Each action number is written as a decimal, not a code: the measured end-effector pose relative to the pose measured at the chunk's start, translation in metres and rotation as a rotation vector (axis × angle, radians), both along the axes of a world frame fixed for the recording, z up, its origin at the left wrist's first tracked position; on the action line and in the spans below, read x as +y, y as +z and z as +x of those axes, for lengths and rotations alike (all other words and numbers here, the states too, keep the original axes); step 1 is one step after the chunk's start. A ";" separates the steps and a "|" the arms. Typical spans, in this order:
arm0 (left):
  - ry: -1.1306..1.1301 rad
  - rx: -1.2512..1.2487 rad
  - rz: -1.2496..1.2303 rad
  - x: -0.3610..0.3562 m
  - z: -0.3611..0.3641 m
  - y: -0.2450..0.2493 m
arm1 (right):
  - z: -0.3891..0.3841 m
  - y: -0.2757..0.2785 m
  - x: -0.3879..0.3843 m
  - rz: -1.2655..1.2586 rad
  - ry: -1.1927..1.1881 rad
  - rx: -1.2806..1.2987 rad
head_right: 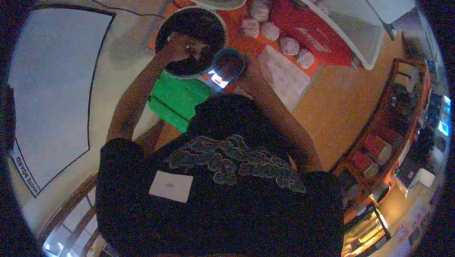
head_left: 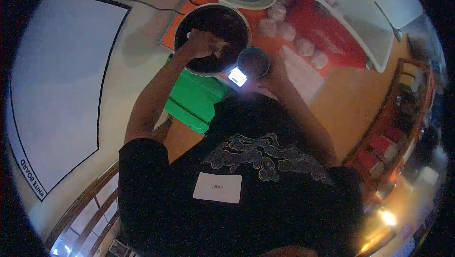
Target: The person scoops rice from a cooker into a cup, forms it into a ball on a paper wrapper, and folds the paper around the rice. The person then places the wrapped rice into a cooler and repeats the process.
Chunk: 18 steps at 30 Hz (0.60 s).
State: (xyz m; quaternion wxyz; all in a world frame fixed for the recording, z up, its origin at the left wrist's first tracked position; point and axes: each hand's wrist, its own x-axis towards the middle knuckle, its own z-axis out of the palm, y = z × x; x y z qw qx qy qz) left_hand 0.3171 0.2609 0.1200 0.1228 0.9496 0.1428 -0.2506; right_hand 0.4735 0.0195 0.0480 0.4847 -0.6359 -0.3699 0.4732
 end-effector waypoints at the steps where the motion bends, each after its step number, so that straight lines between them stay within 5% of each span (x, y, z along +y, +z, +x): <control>1: 0.066 -0.001 0.049 0.001 -0.003 -0.003 | -0.002 -0.005 0.002 0.120 -0.108 0.312; 3: 0.133 -0.007 0.099 0.011 -0.017 -0.025 | -0.008 0.036 0.006 0.119 -0.263 0.531; 5: 0.159 -0.440 -0.141 0.029 -0.035 -0.048 | -0.005 0.064 0.011 0.109 -0.422 0.752; 9: 0.336 -0.483 -0.295 0.030 -0.040 -0.016 | 0.001 0.090 0.025 0.131 -0.378 0.705; 11: 0.496 -0.434 -0.218 0.031 -0.042 0.007 | -0.004 0.091 0.035 0.119 -0.406 0.668; 13: 0.527 -0.425 -0.178 0.032 -0.049 0.033 | -0.008 0.077 0.050 0.187 -0.374 0.341; 18: 0.551 -0.500 0.028 0.012 -0.058 0.070 | -0.021 0.028 0.104 0.150 -0.184 0.281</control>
